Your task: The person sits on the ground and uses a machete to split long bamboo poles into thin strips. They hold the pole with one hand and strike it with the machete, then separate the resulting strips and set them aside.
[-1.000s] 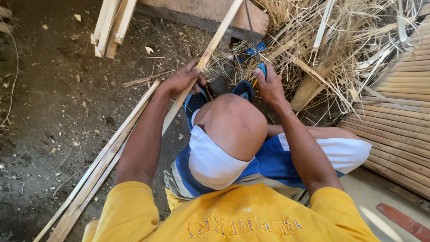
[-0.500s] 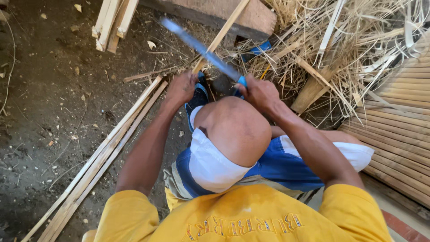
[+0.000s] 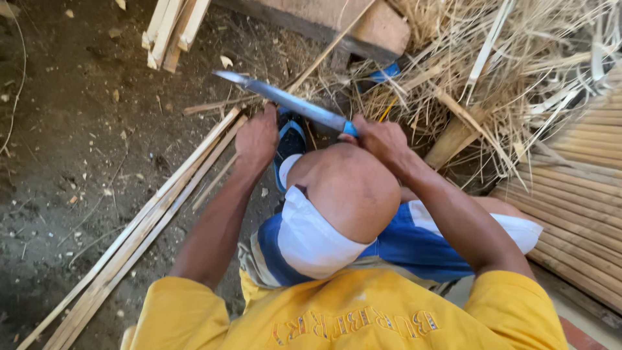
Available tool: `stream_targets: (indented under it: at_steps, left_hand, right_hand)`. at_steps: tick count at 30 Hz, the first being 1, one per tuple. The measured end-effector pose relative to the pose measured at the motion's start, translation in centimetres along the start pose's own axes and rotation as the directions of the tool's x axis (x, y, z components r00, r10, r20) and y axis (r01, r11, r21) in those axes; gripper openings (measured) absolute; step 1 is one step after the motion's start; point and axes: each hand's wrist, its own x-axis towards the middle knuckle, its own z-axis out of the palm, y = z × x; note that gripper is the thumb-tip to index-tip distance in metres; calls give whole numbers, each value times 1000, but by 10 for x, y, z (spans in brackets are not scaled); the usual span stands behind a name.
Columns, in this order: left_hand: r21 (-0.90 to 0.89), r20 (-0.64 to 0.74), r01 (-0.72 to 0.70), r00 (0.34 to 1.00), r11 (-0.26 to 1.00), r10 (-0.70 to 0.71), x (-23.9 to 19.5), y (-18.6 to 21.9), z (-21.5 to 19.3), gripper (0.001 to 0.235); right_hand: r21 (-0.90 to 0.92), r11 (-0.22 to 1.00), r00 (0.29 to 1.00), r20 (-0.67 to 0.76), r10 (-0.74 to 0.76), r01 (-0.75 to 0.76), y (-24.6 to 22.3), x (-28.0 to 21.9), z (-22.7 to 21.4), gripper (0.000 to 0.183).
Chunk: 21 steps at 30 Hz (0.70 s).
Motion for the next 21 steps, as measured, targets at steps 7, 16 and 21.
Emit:
stream_targets:
  at_steps: [7,16,21]
  left_hand:
    - [32,8,-16,1000,999,16,-9,-14,14,14]
    - [-115,-38,-153,988,982,149,-38,-30,-9,43]
    - [-5,89,-117,989,993,117,-4,-13,6,29]
  right_hand:
    - [-68,997,994,103,39,-32,11,-5,-7,52]
    - [90,895,875,-191,445,-436,75,31,-61,57]
    - [55,995,992,-101,-78,84,5,-11,20,42]
